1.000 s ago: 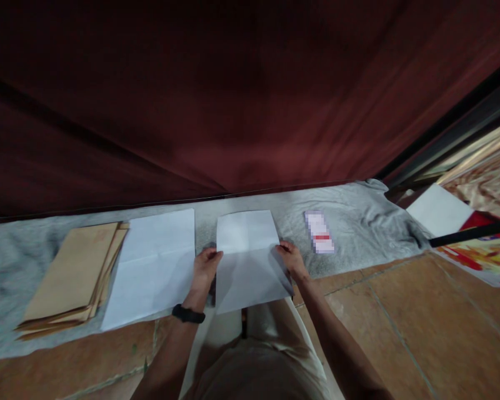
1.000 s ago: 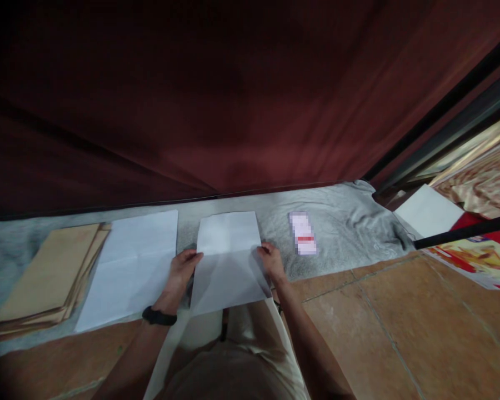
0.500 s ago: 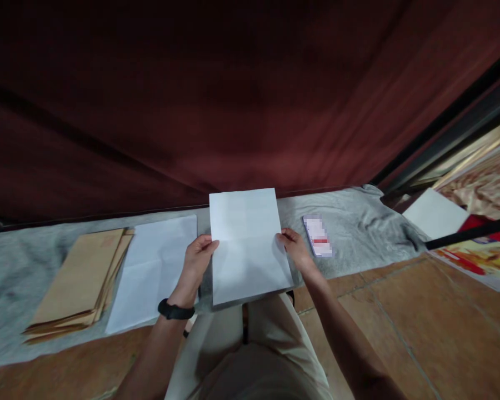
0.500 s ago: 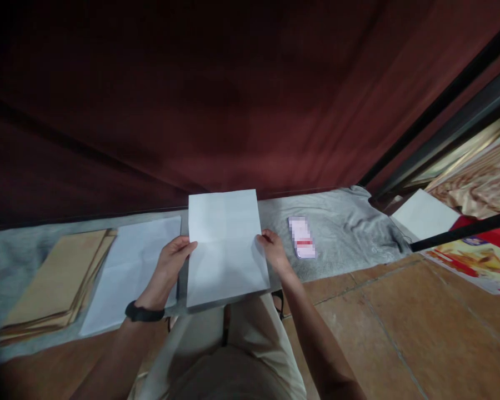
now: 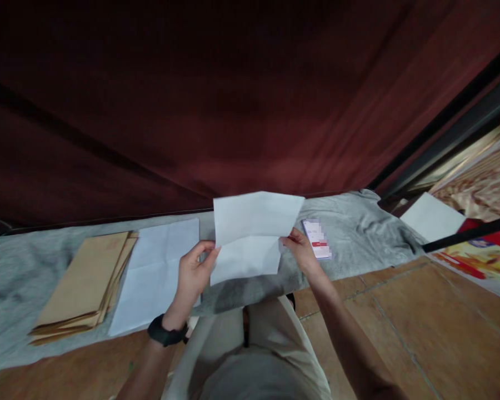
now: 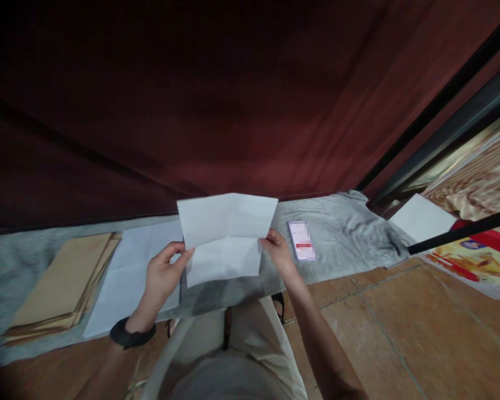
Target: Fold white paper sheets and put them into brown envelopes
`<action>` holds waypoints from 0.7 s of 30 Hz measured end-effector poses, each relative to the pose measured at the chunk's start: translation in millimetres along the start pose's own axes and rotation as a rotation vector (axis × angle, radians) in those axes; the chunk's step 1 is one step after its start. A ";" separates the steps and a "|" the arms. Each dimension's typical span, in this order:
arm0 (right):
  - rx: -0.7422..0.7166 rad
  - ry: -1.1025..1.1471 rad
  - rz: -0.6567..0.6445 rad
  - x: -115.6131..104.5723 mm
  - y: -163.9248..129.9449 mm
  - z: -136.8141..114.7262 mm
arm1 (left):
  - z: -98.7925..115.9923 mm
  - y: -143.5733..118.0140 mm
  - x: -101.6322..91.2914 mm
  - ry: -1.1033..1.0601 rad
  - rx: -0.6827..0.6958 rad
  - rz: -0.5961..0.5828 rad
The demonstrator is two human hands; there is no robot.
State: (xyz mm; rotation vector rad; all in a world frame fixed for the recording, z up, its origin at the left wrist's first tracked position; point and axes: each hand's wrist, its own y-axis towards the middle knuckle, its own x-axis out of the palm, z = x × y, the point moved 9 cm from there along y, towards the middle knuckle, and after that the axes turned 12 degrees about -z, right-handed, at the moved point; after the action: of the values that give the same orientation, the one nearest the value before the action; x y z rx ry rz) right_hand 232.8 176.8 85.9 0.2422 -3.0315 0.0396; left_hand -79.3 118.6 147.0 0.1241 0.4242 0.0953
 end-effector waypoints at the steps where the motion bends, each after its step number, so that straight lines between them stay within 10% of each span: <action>1: -0.014 0.020 0.013 -1.9 -2.1 -3.6 | 10.7 -4.4 -1.6 0.064 0.046 -0.025; 8: -0.006 0.133 -0.102 -1.1 -20.7 -14.1 | 43.5 -33.7 -6.1 0.170 0.265 -0.115; 13: 0.022 0.170 -0.127 -1.0 -28.8 -23.1 | 41.5 -38.3 -13.2 0.081 0.124 -0.091; 21: 0.070 0.148 -0.058 -1.3 -11.5 -1.7 | -37.3 -21.4 13.7 -0.443 -0.338 -0.053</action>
State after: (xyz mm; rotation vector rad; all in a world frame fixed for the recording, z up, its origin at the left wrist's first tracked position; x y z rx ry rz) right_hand 236.1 165.6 87.7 0.3180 -2.8774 0.1527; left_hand -80.9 102.8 104.8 -0.1977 -0.0348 0.0838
